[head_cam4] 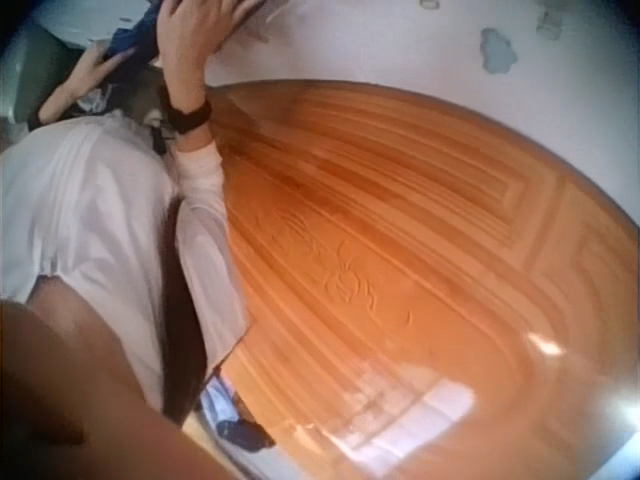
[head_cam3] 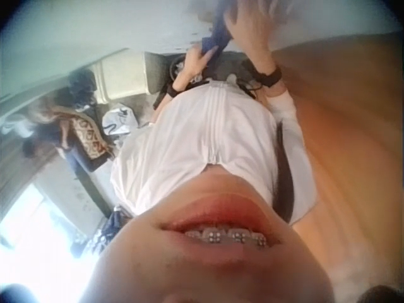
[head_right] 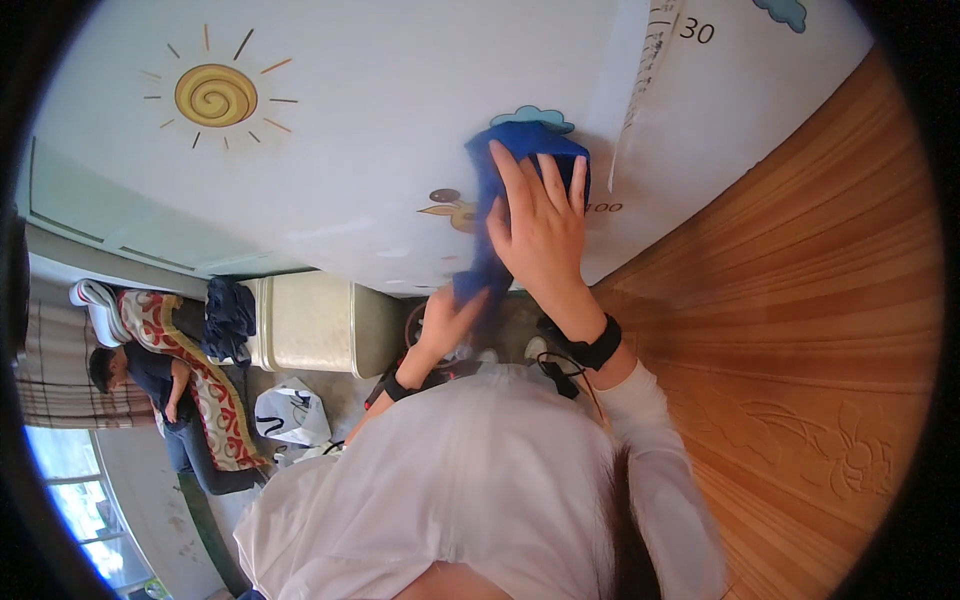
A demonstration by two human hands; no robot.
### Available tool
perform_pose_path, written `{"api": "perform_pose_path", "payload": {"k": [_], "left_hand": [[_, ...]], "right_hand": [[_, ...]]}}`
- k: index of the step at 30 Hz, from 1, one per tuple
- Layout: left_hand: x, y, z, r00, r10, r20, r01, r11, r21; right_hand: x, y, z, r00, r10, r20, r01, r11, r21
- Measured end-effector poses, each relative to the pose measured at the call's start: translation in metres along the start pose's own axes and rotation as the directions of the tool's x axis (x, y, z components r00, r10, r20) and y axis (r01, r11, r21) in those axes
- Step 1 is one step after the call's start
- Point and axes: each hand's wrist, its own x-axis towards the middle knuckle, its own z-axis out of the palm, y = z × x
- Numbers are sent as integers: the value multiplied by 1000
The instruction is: The person wipes a wooden door, a white wall with stickers, a door handle, and a black glass tabletop using a blue cloth.
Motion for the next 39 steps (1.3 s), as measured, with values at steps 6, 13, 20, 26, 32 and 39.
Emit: {"api": "perform_pose_path", "payload": {"k": [6, 13, 20, 26, 32, 39], "left_hand": [[-4, -7, -6, 997, -60, -45, 53, 989, -138], [-7, -12, -7, 958, 120, -261, -136, 990, -43], [7, -16, 12, 903, 234, -360, -191, 970, 152], [27, -17, 11, 909, 273, -315, -247, 961, 122], [36, -19, 16, 851, 211, -482, -237, 971, 7], [47, -22, 14, 954, -62, -294, 32, 994, -106]], "right_hand": [[-19, 8, 3, 999, 42, -6, -42, 998, -45], [-63, 5, 4, 980, 5, 201, -6, 1000, 6], [-70, -14, 43, 951, -25, 308, -29, 985, 169], [-101, 11, 66, 942, -49, 333, 5, 991, 130], [-91, -6, 63, 953, 20, 303, -70, 985, 156], [-108, 3, 72, 950, 7, 312, -62, 984, 167]]}}
